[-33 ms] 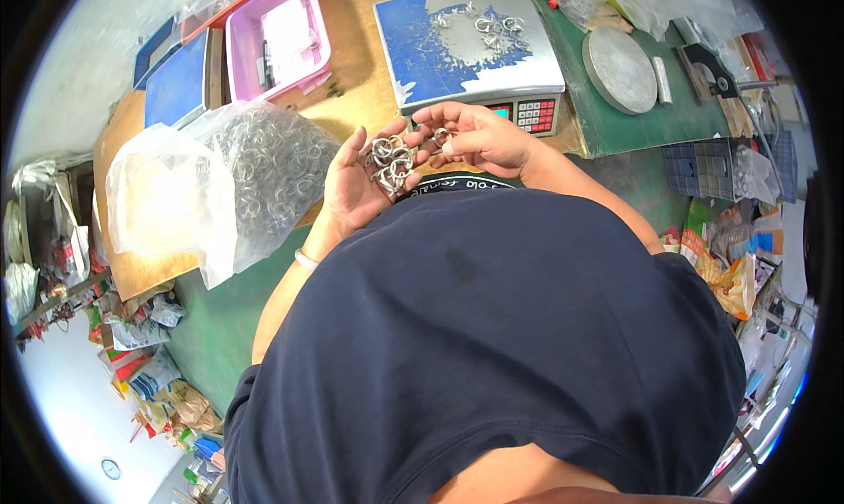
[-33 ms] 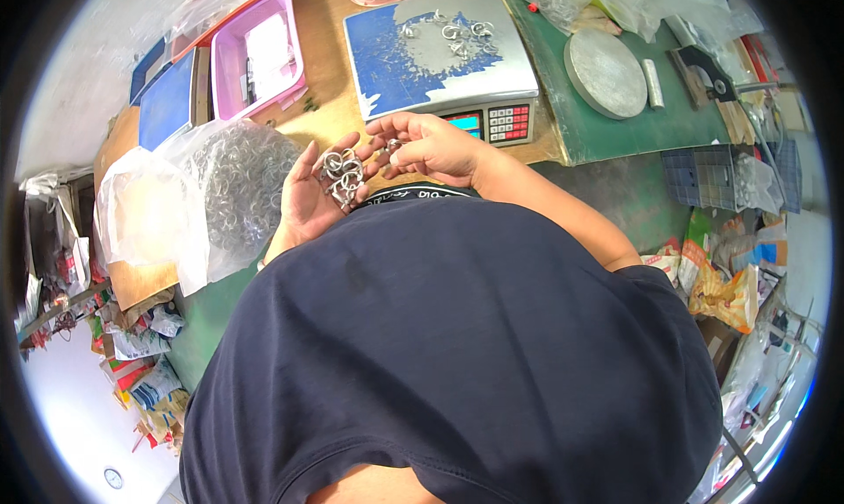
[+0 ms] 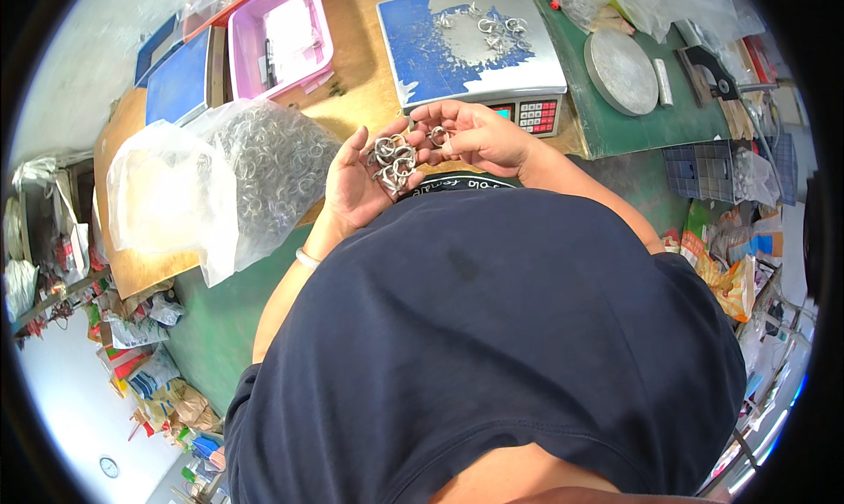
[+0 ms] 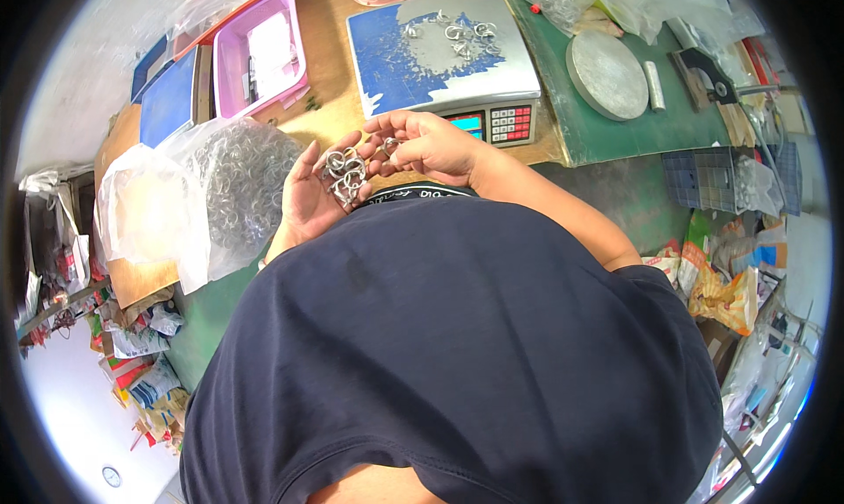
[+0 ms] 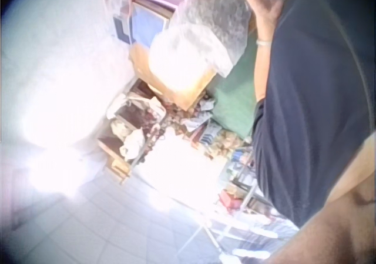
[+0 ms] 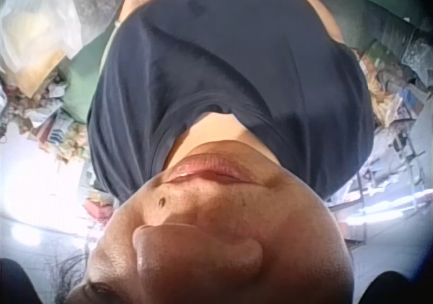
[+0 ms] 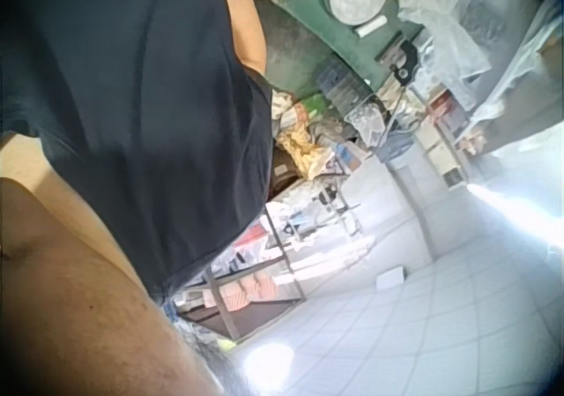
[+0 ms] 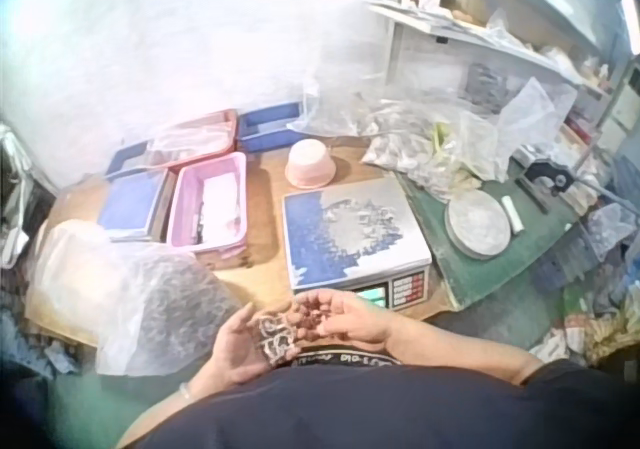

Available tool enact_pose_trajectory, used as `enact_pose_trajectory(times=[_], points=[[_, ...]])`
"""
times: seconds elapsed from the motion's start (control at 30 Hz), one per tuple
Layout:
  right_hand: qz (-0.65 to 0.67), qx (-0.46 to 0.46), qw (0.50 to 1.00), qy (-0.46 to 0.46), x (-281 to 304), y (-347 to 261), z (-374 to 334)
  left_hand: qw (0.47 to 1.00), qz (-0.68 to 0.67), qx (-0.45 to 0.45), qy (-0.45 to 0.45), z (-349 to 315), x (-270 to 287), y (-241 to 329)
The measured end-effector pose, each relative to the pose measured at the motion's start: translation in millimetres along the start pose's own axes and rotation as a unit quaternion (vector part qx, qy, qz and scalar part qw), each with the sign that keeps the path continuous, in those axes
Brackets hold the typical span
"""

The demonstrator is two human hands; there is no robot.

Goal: The person removes metal components from a large plastic bag, places them on a digital scale to determine their weight, and writes on a small piece of paper.

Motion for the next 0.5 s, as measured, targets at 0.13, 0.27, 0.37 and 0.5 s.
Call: enact_pose_trajectory(times=[0.13, 0.27, 0.37, 0.5], points=[[0.002, 0.015, 0.999, 0.042, 4, 7, 11, 0.999, -0.003, -0.031, -0.011, -4, 2, 5], [0.000, 0.001, 0.996, 0.090, 4, 9, 12, 0.999, -0.005, -0.032, 0.004, -7, 11, 8], [-0.060, 0.007, 0.995, 0.080, -2, 4, 15, 1.000, 0.008, -0.014, 0.009, -8, 8, 8], [-0.247, 0.041, 0.968, 0.029, -15, -4, 27, 0.998, 0.040, 0.002, 0.039, -6, 9, 6]])
Point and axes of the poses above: each hand's wrist, its own z-axis towards the middle knuckle, its own x-axis out of the back of the hand, y = z × x, the point moved 4 cm from there along z, towards the middle knuckle, and after that the axes turned 8 degrees about x, right-handed, at the moved point
